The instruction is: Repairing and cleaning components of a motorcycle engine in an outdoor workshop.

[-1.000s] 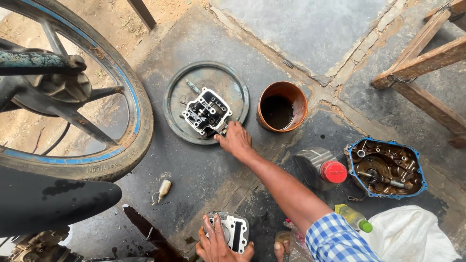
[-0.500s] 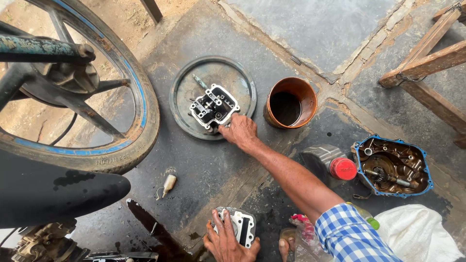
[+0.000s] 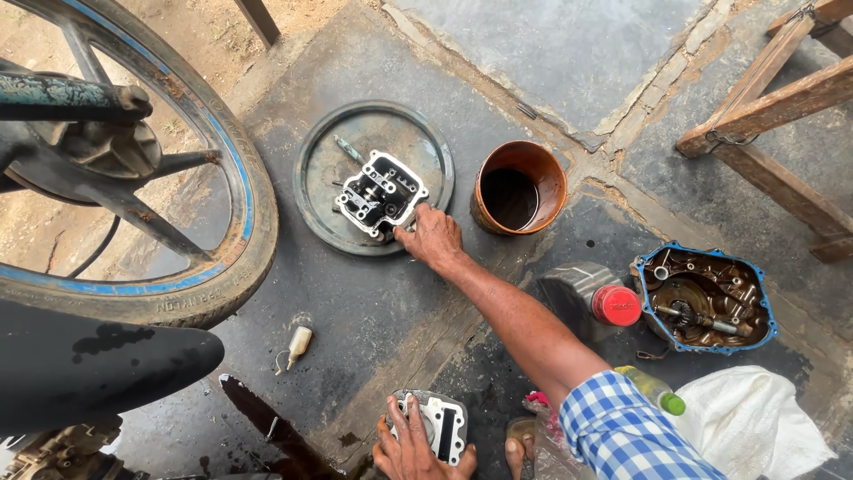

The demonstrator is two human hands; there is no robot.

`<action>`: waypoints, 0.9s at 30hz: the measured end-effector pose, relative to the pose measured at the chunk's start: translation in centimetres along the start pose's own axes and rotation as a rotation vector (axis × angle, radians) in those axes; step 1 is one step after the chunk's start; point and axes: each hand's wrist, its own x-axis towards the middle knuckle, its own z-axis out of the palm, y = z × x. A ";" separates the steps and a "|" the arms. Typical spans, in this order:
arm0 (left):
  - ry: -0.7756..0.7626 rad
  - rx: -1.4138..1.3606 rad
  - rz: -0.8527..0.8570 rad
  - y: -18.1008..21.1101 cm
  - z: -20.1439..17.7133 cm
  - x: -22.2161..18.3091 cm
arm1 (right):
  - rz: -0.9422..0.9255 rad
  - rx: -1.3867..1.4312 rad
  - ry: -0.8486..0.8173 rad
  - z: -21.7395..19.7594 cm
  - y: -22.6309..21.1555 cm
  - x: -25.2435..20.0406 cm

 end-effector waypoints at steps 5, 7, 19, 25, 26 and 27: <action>0.038 -0.048 -0.143 1.1 -6.3 -1.2 | 0.039 0.081 0.029 2.1 1.8 0.7; 0.313 -0.179 -0.028 0.4 -8.2 -0.7 | -0.166 0.019 0.151 2.2 2.8 0.0; 0.530 -0.237 -0.025 1.5 -15.9 1.3 | -0.351 -0.219 -0.163 2.1 5.6 -3.6; 0.636 -0.225 0.177 2.8 -17.2 1.6 | -0.456 -0.133 -0.121 4.4 7.0 -6.8; 0.632 -0.224 0.188 2.8 -16.8 1.6 | -0.446 -0.132 -0.113 4.7 7.2 -7.4; 0.628 -0.221 0.160 2.9 -16.4 1.7 | -0.426 -0.133 -0.178 4.9 7.4 -7.8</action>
